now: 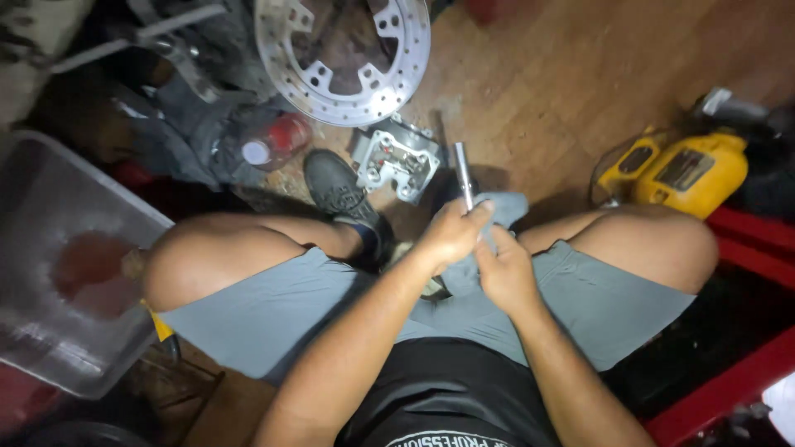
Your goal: The person sits on the workshop floor and services a motorcycle brake caliper. He wipes the caliper with a gray cloth, uses a socket wrench on its bolts, picks small parts from a tray on the workbench, and sprays the assembly with an aerosol can while a brake disc lies nearby.
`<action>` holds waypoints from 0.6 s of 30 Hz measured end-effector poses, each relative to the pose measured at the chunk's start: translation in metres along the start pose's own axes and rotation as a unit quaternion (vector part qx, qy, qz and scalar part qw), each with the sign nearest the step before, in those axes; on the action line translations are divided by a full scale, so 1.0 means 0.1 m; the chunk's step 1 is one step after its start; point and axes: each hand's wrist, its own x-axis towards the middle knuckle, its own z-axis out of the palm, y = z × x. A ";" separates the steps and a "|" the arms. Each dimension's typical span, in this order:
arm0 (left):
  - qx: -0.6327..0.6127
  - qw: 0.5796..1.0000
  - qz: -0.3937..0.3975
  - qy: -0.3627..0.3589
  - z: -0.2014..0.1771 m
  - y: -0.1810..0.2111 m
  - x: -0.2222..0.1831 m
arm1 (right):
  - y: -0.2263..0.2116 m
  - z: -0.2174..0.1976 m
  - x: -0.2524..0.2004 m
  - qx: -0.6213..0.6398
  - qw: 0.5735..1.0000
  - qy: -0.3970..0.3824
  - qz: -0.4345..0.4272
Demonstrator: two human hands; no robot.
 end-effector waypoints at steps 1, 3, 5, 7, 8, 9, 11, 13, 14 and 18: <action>-0.001 1.000 0.008 0.007 -0.07 -0.01 0.01 | -0.08 -0.03 -0.07 0.000 1.000 0.001 -0.011; 0.178 0.979 0.084 0.043 -0.19 -0.06 0.03 | -0.20 -0.10 -0.23 -0.010 0.992 -0.096 -0.076; 0.218 0.968 0.104 0.063 -0.46 0.22 -0.33 | -0.19 -0.25 -0.19 0.013 0.985 -0.115 -0.129; 0.253 0.957 0.119 0.080 -0.74 0.51 -0.77 | -0.21 -0.35 -0.05 0.032 0.974 -0.136 -0.176; 0.281 0.944 0.135 0.111 -0.91 0.67 -1.01 | -0.23 -0.38 0.09 -0.026 0.981 -0.108 -0.162; 0.307 0.929 0.150 0.141 -1.07 0.83 -1.25 | -0.25 -0.40 0.24 -0.083 0.983 -0.078 -0.147; 0.311 0.937 0.056 0.152 -1.27 1.26 -1.74 | -0.36 -0.34 0.53 -0.093 0.981 -0.084 -0.146; 0.312 0.935 -0.040 0.161 -1.50 1.38 -2.01 | -0.37 -0.16 0.92 -0.099 0.980 -0.093 -0.146; 0.361 0.905 0.051 0.222 -1.62 1.29 -2.03 | -0.30 -0.02 1.14 -0.089 0.980 -0.095 -0.150; 0.370 0.882 0.151 0.250 -1.87 1.14 -1.91 | -0.33 0.41 1.64 -0.093 0.988 -0.100 -0.078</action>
